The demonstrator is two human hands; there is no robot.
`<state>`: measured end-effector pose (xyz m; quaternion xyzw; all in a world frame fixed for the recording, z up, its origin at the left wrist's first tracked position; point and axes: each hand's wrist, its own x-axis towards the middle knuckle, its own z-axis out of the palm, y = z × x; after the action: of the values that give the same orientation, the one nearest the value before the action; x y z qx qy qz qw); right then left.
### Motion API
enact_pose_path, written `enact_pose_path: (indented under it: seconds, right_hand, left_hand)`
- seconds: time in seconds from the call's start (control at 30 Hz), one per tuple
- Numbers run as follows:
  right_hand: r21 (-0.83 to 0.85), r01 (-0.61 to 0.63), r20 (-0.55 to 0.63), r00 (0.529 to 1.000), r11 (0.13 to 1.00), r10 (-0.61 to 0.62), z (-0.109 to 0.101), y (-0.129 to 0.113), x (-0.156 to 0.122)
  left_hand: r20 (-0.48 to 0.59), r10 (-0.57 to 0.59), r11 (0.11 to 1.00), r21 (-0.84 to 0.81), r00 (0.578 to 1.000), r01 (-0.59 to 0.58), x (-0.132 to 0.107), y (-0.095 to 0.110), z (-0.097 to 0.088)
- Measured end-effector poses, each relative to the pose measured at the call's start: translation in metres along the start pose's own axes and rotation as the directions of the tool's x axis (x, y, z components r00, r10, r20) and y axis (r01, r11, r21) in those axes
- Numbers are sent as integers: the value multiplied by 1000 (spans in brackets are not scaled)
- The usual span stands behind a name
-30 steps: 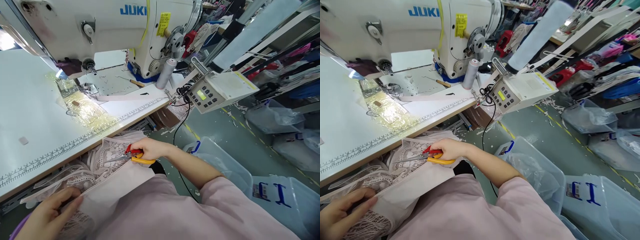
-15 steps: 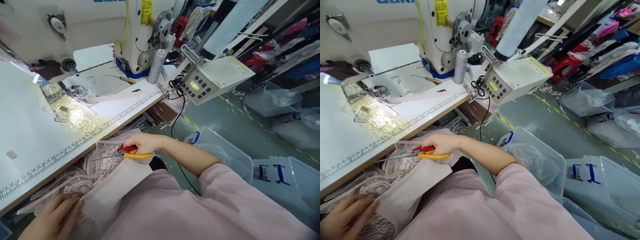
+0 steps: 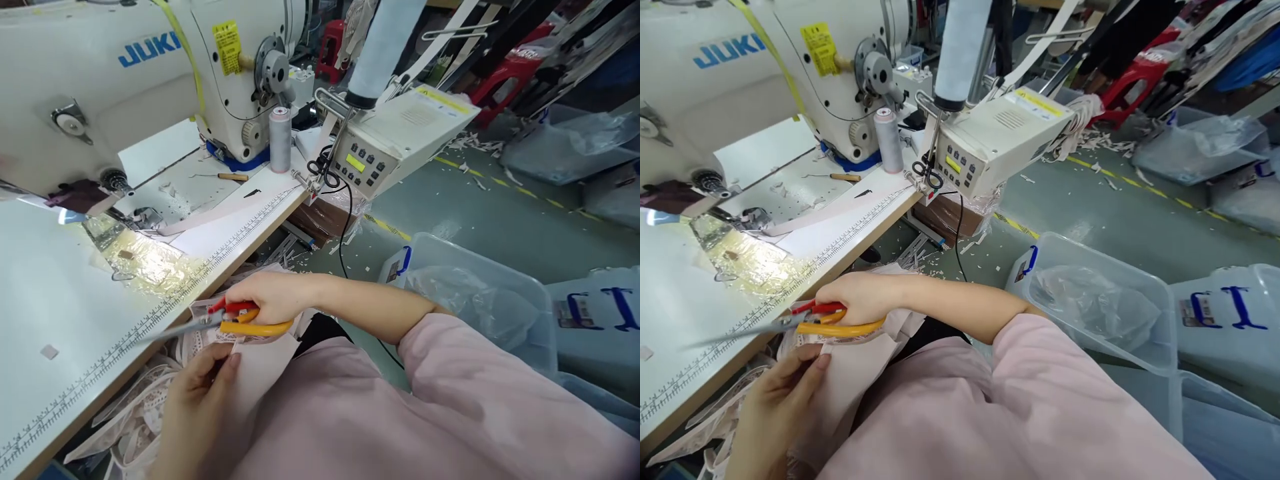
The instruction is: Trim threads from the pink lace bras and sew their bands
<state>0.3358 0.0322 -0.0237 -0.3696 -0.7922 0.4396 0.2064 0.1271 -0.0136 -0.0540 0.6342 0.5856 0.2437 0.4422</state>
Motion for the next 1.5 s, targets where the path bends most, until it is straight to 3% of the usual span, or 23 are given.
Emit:
enact_pose_path:
  seconds: [0.07,0.13,0.23,0.37,0.57,0.8,0.97,1.2,1.3,1.37,1.5]
  right_hand:
    - [160,-42,-191,979,986,73,3,2,-8]
    - [355,-33,-308,939,934,151,10,5,-16]
    - [503,-27,-286,938,864,196,24,6,-27]
    - [434,-96,-229,950,896,213,40,1,-32]
    - [479,-15,-298,938,878,179,52,-5,-26]
    - [471,-39,-326,920,881,216,56,-4,-26]
    - [494,-24,-331,919,869,213,58,-4,-27]
    - [511,17,-357,914,859,194,63,-3,-24]
    - [513,-2,-360,907,858,218,62,-6,-26]
    - [536,-24,-327,916,844,233,59,-7,-29]
    - [453,-78,-251,945,888,210,47,-1,-40]
  left_hand:
    - [38,-106,986,-121,994,110,-2,-7,-4]
    - [60,-164,966,-192,985,173,-5,-12,-9]
    - [49,-197,945,-256,979,203,-9,-14,-13]
    - [5,-189,949,-255,982,184,-10,-13,-15]
    - [-18,-177,958,-230,984,168,-10,-15,-14]
    - [-46,-104,993,-66,993,101,-14,-3,-11]
    - [-11,-21,999,-31,1000,21,-12,-4,-11]
    - [-2,-21,1000,-20,1000,21,-16,5,-9]
    - [-25,-29,995,-91,999,26,-16,10,-5]
    - [-24,-87,971,-224,996,79,-16,10,-4]
    - [26,-251,847,-478,968,233,-14,4,-6]
